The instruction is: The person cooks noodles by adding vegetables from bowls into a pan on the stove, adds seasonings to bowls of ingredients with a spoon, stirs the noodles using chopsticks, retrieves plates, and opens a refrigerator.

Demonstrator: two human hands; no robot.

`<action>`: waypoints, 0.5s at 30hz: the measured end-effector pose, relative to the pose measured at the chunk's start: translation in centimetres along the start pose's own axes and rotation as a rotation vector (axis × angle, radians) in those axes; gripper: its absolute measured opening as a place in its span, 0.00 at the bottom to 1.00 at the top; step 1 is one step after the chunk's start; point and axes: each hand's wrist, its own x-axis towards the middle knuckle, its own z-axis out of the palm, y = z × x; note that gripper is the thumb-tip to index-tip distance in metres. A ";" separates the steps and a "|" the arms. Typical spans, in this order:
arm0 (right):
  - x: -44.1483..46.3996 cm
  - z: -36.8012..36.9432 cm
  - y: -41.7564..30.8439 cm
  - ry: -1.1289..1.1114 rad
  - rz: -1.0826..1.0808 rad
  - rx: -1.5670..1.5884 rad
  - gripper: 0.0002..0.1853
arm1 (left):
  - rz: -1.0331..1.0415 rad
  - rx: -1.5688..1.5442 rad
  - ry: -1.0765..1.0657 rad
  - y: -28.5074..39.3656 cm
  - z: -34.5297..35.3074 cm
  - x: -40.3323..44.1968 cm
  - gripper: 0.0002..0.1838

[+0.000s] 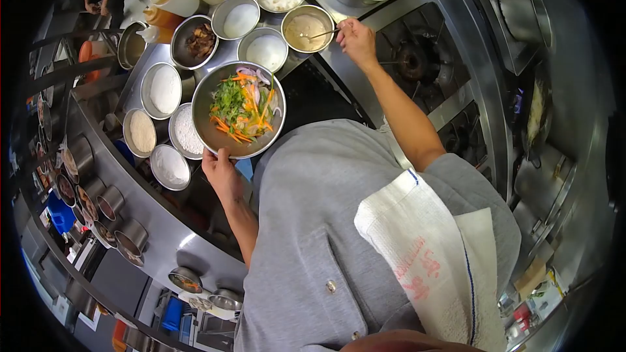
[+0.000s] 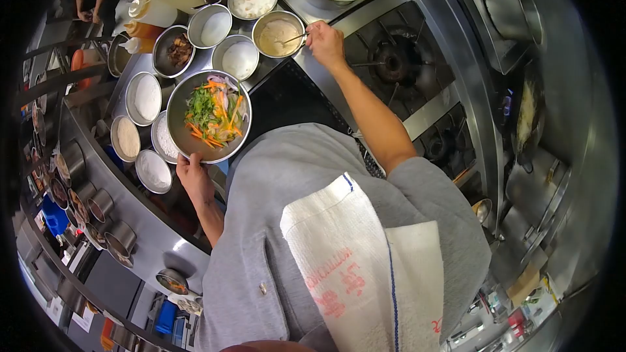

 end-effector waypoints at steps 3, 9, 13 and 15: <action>-0.5 0.7 -0.2 -0.009 0.108 0.136 0.11 | -0.013 0.013 -0.031 -0.2 0.0 0.2 0.08; -0.5 -0.6 -0.3 0.030 0.213 0.431 0.10 | -0.038 0.028 -0.046 -0.8 0.0 0.3 0.11; -1.0 -2.4 -1.4 0.059 0.225 0.521 0.10 | -0.048 0.045 -0.108 -1.6 0.0 0.6 0.11; -1.6 -3.2 -2.8 0.070 0.210 0.534 0.10 | -0.040 0.046 -0.085 -1.6 1.1 0.4 0.11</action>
